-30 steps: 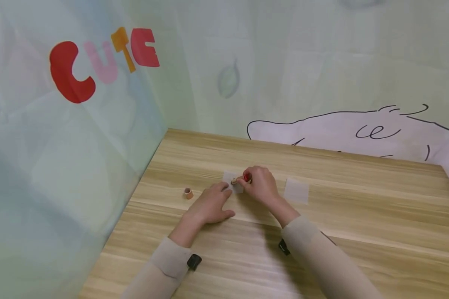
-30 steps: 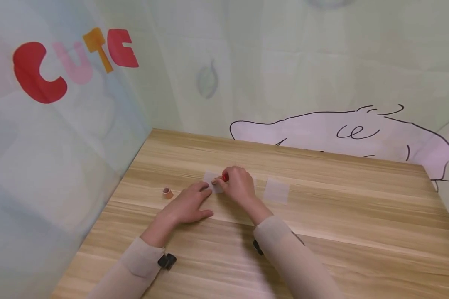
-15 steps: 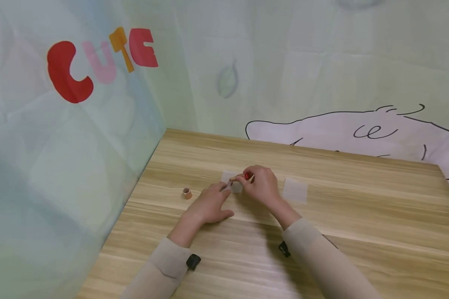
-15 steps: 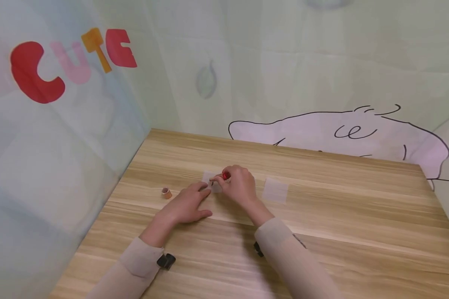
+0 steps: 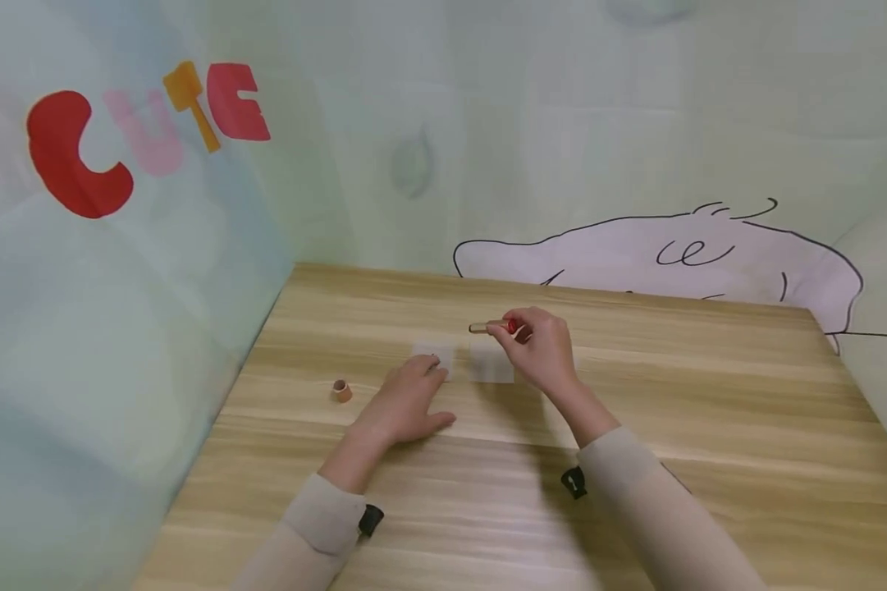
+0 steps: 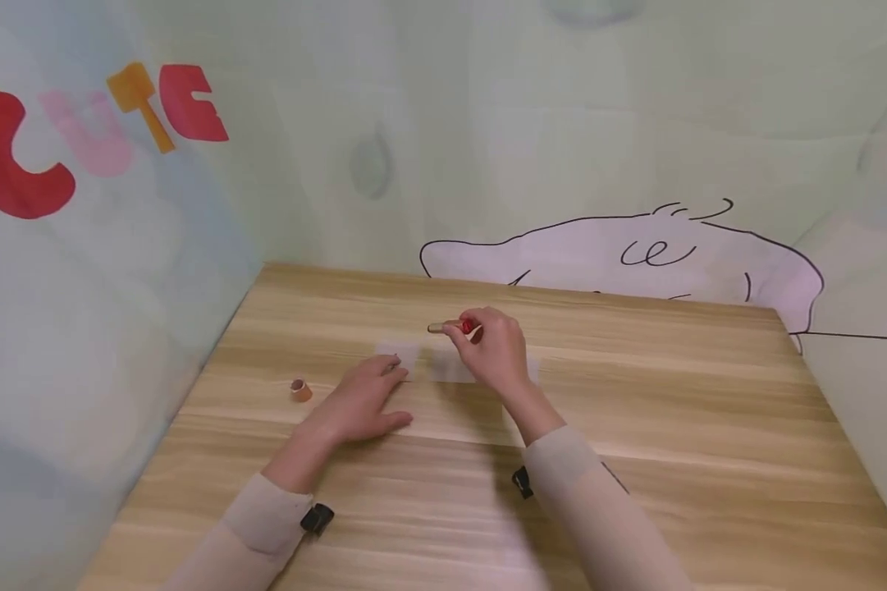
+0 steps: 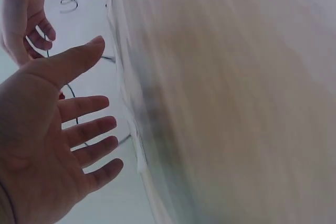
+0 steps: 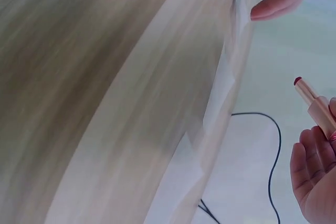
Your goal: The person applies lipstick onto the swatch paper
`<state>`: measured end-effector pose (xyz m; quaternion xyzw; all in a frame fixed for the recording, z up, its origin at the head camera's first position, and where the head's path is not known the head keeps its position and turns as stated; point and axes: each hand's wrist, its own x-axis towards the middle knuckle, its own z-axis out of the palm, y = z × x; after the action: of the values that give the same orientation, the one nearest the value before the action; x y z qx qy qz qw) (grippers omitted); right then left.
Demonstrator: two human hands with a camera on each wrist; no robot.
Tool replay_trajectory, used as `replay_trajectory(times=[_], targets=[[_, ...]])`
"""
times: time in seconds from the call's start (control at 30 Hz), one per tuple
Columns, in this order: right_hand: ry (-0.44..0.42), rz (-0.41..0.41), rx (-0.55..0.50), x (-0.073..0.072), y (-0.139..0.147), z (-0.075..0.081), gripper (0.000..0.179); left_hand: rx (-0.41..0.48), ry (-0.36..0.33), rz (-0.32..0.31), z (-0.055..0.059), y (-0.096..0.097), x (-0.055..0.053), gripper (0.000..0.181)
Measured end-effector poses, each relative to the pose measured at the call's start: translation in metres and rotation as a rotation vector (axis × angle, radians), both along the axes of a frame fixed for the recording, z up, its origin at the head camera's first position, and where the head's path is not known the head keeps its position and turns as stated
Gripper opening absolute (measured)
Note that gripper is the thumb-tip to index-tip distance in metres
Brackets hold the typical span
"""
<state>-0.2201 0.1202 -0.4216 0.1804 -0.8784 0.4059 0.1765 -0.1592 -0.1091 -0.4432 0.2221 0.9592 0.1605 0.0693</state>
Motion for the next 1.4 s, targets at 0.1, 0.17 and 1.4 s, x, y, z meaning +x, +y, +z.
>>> replay_trajectory(times=[0.1,0.17,1.4], targets=[[0.008,-0.004,-0.002,-0.001,0.003,0.000,0.022,0.001,0.012,-0.030,0.000,0.006,-0.003,0.070],[0.006,-0.011,0.000,-0.001,0.005,0.000,0.022,-0.010,0.010,-0.047,-0.001,0.010,-0.005,0.070],[-0.093,-0.088,0.002,-0.002,0.028,-0.009,0.023,-0.108,-0.058,-0.139,-0.002,0.036,-0.021,0.064]])
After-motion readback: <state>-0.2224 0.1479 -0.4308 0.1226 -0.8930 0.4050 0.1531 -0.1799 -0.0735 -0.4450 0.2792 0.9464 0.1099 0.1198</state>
